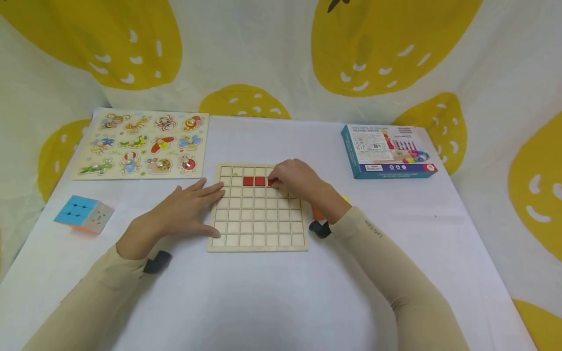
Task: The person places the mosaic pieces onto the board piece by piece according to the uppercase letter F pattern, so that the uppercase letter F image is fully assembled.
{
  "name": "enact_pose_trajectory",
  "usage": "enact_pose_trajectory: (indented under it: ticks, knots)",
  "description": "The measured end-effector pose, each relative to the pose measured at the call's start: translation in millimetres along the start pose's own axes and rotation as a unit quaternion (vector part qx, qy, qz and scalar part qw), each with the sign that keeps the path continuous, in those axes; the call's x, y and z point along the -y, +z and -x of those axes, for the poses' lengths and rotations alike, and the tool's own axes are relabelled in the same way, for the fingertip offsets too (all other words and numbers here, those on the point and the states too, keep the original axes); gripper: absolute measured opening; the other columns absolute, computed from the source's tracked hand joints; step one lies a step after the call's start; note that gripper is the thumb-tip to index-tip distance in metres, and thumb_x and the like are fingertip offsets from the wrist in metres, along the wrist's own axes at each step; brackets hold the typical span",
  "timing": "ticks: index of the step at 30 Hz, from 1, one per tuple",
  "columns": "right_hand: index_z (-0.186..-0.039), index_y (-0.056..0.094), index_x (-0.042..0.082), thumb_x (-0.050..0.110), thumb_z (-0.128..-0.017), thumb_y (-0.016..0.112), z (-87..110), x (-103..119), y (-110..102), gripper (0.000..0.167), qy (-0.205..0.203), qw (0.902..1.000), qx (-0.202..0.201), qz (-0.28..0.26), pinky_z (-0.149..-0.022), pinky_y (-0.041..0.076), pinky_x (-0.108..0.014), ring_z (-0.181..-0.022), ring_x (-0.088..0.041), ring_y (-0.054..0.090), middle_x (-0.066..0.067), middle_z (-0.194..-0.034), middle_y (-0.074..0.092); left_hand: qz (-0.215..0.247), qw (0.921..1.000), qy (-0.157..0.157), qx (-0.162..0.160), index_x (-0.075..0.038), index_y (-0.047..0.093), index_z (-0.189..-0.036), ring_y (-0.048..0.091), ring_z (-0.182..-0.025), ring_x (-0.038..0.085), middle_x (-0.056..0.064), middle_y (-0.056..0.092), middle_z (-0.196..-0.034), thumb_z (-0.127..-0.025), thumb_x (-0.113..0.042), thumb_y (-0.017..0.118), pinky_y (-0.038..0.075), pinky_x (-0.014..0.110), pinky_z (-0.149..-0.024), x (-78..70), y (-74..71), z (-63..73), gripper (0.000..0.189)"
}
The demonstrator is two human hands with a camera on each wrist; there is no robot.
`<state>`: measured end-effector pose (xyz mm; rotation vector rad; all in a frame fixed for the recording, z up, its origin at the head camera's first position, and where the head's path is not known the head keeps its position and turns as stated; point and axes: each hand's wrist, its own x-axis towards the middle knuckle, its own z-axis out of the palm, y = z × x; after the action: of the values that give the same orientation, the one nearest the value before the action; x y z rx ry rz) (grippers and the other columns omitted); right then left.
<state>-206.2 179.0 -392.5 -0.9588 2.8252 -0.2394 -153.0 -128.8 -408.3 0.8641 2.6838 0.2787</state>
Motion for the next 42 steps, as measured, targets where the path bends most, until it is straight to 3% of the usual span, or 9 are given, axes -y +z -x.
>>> enact_pose_trajectory:
  ticks: [18,22,27,35,42]
  knots:
    - [-0.115,0.08,0.013,0.021,-0.09,0.079,1.3,5.5,6.7,0.026,0.045,0.9986,-0.028,-0.003,-0.089,0.06,-0.039,-0.099,-0.023,0.074,-0.003,-0.11,0.081,-0.002,1.0,0.002,-0.001,-0.017,0.039,-0.158,0.023,-0.157,0.046,0.0,0.031,-0.17,-0.073,-0.069,0.079,0.027,0.085,-0.107,-1.5,-1.2,0.8,0.107]
    - [-0.123,0.076,0.012,0.024,-0.093,0.076,7.5,3.9,5.5,0.033,0.039,0.999,-0.01,-0.02,-0.098,0.057,-0.042,-0.112,-0.026,0.069,-0.005,-0.123,0.076,-0.007,1.0,0.002,-0.002,-0.017,0.039,-0.158,0.024,-0.156,0.047,0.0,0.031,-0.17,-0.073,-0.07,0.078,0.027,0.085,-0.106,-2.0,0.0,-0.3,0.107]
    - [-0.133,0.069,0.012,0.024,-0.097,0.07,28.2,-11.9,-0.7,0.038,0.062,0.9972,0.007,-0.04,-0.112,0.049,-0.049,-0.133,-0.031,0.059,-0.008,-0.141,0.066,-0.02,0.9998,0.002,-0.003,-0.018,0.039,-0.159,0.025,-0.156,0.047,0.0,0.031,-0.17,-0.073,-0.073,0.077,0.028,0.085,-0.106,-0.4,1.1,-1.1,0.108]
    - [-0.129,0.071,0.01,0.015,-0.098,0.068,77.6,-56.9,-8.4,0.032,0.133,0.9898,0.022,-0.046,-0.108,0.051,-0.051,-0.129,-0.031,0.063,-0.009,-0.132,0.071,-0.019,0.9998,0.005,-0.006,-0.016,0.04,-0.158,0.026,-0.155,0.048,0.001,0.032,-0.17,-0.074,-0.071,0.077,0.028,0.086,-0.105,2.0,-0.8,3.9,0.107]
    - [-0.134,0.069,0.013,0.011,-0.095,0.07,97.7,-68.9,-2.7,0.039,0.152,0.9875,0.026,-0.035,-0.111,0.049,-0.054,-0.134,-0.033,0.059,-0.01,-0.138,0.068,-0.005,0.9999,0.009,-0.007,-0.017,0.04,-0.158,0.025,-0.155,0.048,0.001,0.031,-0.17,-0.074,-0.071,0.077,0.025,0.086,-0.106,0.9,1.5,-1.1,0.107]
